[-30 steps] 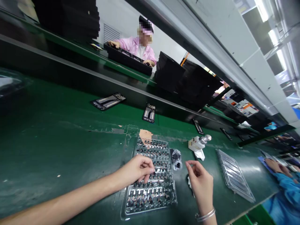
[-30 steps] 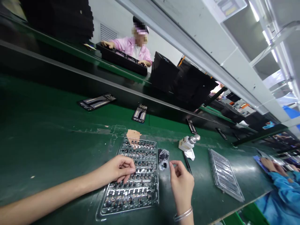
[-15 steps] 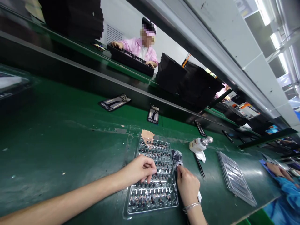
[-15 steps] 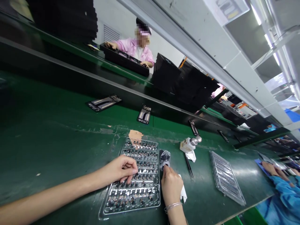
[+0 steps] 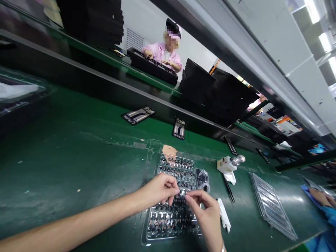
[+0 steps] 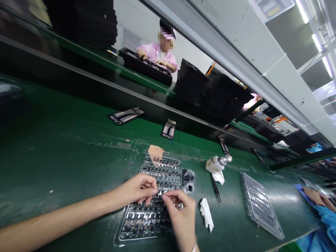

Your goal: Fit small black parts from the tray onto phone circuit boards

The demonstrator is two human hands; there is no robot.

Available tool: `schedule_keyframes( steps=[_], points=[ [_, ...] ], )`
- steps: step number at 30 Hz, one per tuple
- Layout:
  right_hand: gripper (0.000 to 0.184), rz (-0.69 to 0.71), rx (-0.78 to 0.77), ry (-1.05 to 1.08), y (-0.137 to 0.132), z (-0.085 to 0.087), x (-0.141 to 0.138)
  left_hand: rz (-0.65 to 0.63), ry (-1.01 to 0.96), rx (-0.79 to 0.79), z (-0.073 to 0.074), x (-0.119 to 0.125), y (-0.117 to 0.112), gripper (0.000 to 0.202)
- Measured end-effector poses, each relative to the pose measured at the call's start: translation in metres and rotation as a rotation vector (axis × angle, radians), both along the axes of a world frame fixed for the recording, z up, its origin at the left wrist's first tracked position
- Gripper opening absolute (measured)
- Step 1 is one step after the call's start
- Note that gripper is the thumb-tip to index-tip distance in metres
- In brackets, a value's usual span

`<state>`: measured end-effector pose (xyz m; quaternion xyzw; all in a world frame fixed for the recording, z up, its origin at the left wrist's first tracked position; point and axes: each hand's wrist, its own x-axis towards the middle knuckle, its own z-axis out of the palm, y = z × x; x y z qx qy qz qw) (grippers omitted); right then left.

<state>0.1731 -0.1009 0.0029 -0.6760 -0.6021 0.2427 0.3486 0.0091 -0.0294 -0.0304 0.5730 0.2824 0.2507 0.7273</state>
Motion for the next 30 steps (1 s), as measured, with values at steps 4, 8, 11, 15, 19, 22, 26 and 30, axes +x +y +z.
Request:
schedule_keyframes(
  steps=[4, 8, 11, 15, 19, 22, 26, 30],
  points=[
    [0.015, 0.082, 0.063, -0.031, 0.004, 0.0, -0.013, -0.008, -0.007, -0.006, 0.001, -0.001, 0.0, 0.021],
    [0.012, 0.177, 0.169, -0.092, 0.004, -0.003, -0.01, -0.006, -0.004, -0.022, 0.001, -0.001, 0.0, 0.021],
    [0.014, 0.29, 0.304, -0.135, 0.002, -0.005, -0.008, 0.001, -0.009, -0.039, 0.003, -0.002, 0.0, 0.02],
    [0.03, 0.411, 0.483, -0.306, 0.0, -0.011, -0.003, 0.004, -0.026, -0.073, 0.006, -0.004, 0.001, 0.02],
    [0.047, 0.455, 0.551, -0.517, -0.003, -0.019, 0.003, -0.001, -0.061, -0.109, 0.007, -0.005, 0.004, 0.022],
    [0.049, 0.406, 0.55, -0.456, -0.004, -0.02, 0.003, 0.007, -0.074, -0.111, 0.006, -0.005, 0.004, 0.021],
    [0.038, 0.216, 0.553, -0.294, -0.002, -0.019, 0.001, 0.002, -0.095, -0.092, 0.004, -0.004, 0.003, 0.022],
    [0.025, 0.167, 0.514, -0.284, -0.001, -0.019, 0.001, -0.007, -0.104, -0.08, 0.002, -0.004, 0.002, 0.023]
  ],
)
